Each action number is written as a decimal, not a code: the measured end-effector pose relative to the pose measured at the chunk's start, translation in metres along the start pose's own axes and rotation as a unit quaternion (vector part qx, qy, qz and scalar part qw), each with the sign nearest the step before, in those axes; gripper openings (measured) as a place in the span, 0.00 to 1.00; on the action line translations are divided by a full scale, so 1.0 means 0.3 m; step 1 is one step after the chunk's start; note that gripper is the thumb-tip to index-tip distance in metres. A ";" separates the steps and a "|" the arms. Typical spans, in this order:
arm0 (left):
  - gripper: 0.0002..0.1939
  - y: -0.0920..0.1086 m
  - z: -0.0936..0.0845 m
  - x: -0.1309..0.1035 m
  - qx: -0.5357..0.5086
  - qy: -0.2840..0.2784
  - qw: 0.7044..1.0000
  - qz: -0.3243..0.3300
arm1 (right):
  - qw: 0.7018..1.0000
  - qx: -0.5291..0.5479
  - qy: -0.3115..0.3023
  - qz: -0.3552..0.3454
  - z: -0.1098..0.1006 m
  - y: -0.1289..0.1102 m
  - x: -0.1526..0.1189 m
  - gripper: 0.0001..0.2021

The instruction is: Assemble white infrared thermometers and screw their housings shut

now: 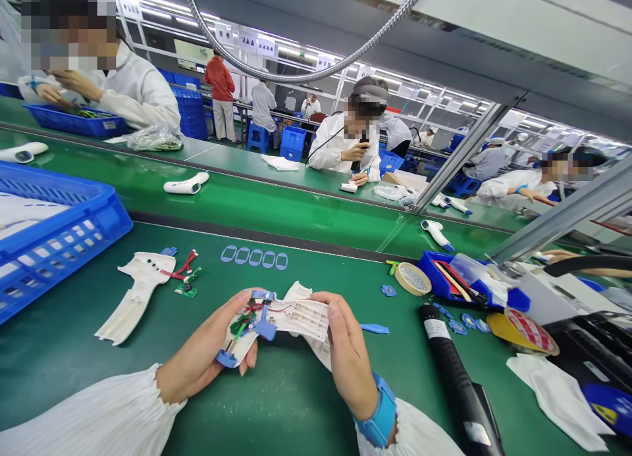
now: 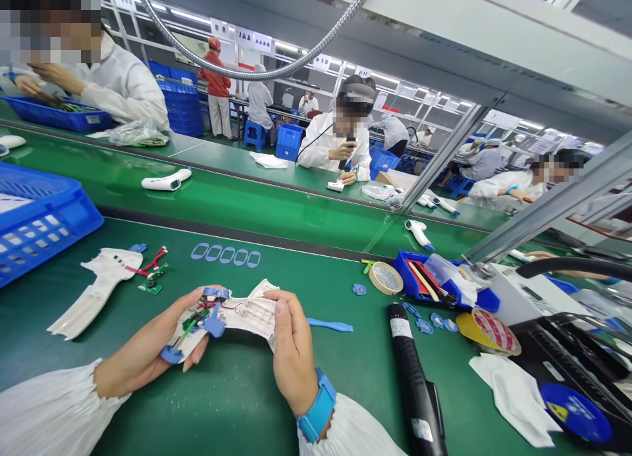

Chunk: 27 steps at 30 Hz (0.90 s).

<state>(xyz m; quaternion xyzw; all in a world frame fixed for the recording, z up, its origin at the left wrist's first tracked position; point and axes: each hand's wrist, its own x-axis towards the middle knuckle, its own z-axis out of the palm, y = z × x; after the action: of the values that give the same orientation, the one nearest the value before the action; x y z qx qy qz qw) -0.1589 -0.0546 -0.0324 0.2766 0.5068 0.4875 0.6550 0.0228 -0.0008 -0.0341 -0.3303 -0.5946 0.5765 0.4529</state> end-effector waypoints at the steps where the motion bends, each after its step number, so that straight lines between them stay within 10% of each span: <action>1: 0.28 0.003 0.002 -0.001 0.000 -0.004 1.000 0.002 | 1.000 0.018 -0.005 0.004 0.000 0.003 0.001 0.17; 27: 0.28 0.012 0.007 0.010 -0.003 0.011 1.000 -0.006 | 0.996 0.076 -0.020 0.041 0.005 0.007 -0.004 0.20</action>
<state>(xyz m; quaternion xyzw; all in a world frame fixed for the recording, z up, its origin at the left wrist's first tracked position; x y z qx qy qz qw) -0.1582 -0.0503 -0.0299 0.2664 0.5141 0.4883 0.6529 0.0215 -0.0021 -0.0362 -0.3074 -0.5435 0.6449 0.4407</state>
